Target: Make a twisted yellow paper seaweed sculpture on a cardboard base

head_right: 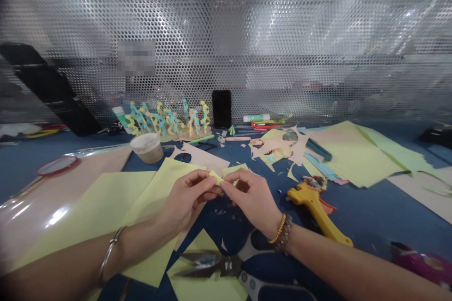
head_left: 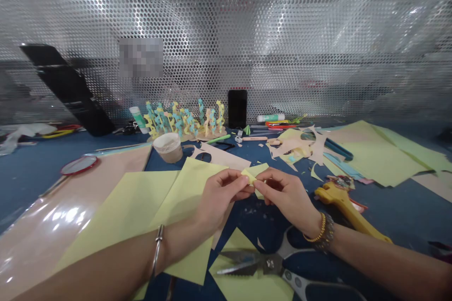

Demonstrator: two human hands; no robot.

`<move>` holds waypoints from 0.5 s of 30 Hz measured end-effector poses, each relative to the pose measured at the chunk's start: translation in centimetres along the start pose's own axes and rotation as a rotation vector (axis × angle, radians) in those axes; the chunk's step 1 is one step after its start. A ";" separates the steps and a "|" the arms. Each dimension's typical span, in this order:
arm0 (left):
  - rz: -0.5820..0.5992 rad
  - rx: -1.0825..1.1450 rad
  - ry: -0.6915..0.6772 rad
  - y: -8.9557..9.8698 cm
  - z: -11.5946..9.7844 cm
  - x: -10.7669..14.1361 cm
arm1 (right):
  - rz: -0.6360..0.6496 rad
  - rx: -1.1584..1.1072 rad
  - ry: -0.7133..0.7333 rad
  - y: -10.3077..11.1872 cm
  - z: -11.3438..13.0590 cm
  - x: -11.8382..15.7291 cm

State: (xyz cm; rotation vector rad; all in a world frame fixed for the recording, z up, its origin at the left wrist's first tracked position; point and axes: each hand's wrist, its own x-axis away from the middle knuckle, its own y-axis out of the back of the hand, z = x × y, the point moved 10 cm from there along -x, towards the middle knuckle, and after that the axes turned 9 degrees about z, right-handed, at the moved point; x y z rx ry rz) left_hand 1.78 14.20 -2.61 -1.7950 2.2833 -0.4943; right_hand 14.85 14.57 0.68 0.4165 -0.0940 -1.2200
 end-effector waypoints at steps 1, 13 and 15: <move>0.003 0.002 0.004 0.0 0.1 0.0 | -0.003 0.002 0.001 0.0 0.0 0.0; 0.024 -0.014 0.012 -0.3 -0.1 0.0 | -0.014 -0.019 -0.032 0.0 -0.1 -0.2; 0.024 -0.033 0.013 -0.4 -0.3 0.1 | -0.012 -0.046 -0.033 0.0 -0.2 -0.2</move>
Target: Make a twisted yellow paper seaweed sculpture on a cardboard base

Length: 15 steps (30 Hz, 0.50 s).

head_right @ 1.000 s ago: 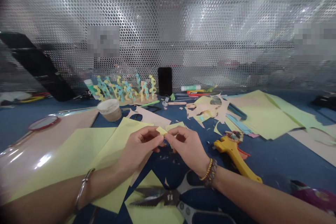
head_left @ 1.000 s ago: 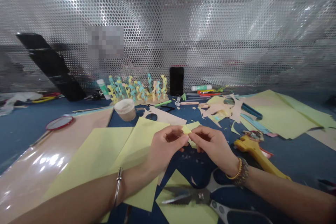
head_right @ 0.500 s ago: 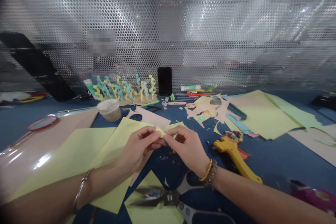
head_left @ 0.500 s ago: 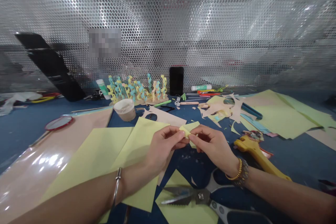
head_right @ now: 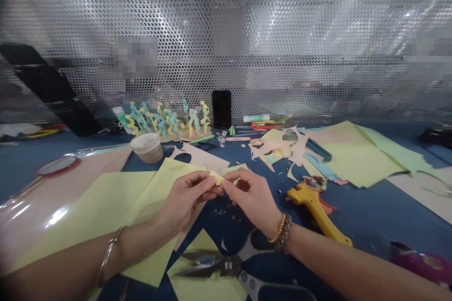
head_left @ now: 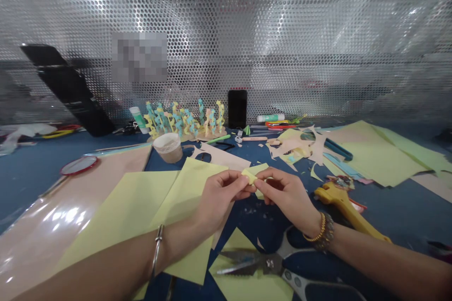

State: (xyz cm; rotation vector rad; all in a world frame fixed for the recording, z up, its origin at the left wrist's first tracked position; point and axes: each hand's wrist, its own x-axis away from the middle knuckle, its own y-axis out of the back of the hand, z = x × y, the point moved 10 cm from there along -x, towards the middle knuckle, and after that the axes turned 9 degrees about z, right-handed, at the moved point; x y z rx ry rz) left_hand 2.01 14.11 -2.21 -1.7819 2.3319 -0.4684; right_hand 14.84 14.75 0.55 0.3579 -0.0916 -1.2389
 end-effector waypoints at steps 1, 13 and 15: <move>0.000 -0.010 0.002 -0.1 0.0 0.1 | 0.006 -0.019 0.007 0.0 0.1 0.0; -0.003 -0.025 -0.011 -0.1 -0.1 0.3 | 0.001 -0.030 0.079 0.1 0.4 -0.1; -0.005 -0.032 -0.015 -0.1 -0.1 0.3 | -0.006 -0.023 0.078 0.2 0.4 -0.1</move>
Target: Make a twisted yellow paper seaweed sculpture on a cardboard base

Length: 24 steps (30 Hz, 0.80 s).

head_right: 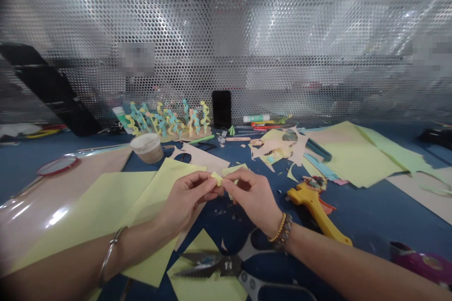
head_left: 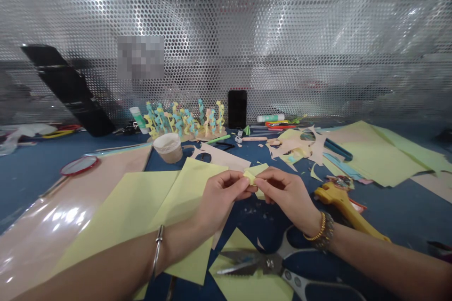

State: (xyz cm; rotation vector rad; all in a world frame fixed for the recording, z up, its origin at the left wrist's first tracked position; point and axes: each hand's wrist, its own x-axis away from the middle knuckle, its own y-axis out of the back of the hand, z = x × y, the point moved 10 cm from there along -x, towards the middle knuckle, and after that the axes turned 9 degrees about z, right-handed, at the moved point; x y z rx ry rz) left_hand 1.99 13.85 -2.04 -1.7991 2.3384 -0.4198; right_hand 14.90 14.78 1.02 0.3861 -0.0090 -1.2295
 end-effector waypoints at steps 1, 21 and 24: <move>-0.004 -0.010 -0.005 0.0 -0.1 0.0 | -0.002 0.005 -0.002 0.0 0.0 0.0; 0.091 0.094 0.101 -0.9 1.0 -0.2 | 0.025 0.011 0.023 -0.4 0.4 0.2; 0.107 0.119 0.145 -1.1 1.4 -0.2 | 0.028 0.018 0.036 -0.4 0.5 0.2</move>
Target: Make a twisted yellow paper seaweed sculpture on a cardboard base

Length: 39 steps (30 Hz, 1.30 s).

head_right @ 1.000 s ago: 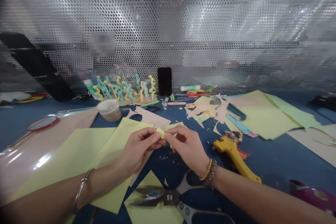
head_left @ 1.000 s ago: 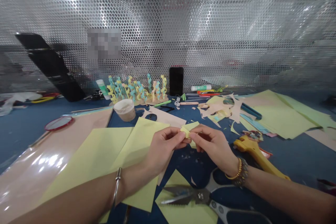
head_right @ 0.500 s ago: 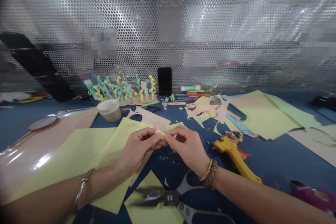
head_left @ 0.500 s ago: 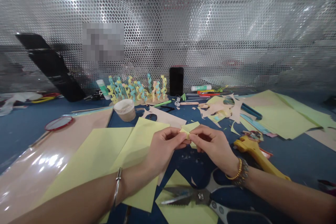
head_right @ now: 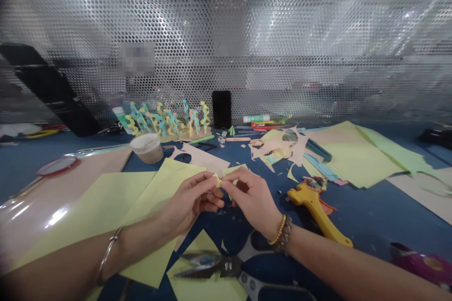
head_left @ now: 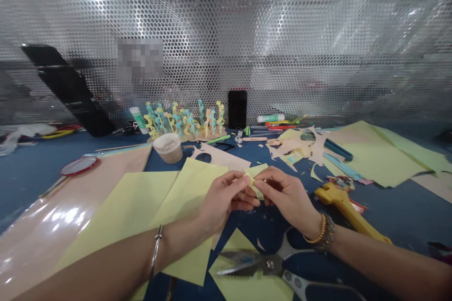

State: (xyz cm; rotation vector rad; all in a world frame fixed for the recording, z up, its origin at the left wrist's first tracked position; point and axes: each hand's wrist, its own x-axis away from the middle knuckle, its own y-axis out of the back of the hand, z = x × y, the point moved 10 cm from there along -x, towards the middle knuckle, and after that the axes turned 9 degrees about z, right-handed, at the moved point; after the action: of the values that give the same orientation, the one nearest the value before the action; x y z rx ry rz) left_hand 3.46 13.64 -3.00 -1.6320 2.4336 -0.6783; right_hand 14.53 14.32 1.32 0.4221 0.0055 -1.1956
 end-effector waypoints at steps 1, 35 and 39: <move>-0.002 0.014 0.006 0.1 0.0 0.0 | -0.001 0.000 0.007 0.0 0.0 0.0; -0.142 -0.230 -0.179 0.8 -2.6 1.0 | -0.027 -0.004 -0.115 0.2 -0.8 0.2; -0.146 -0.271 -0.185 0.8 -2.7 1.1 | -0.026 0.017 -0.096 0.2 -0.6 0.3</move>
State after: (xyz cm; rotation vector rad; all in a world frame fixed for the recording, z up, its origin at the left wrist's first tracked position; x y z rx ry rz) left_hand 1.41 13.70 -0.82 -1.8906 2.3717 -0.2065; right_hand 14.92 14.35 0.73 0.3802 -0.0821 -1.2409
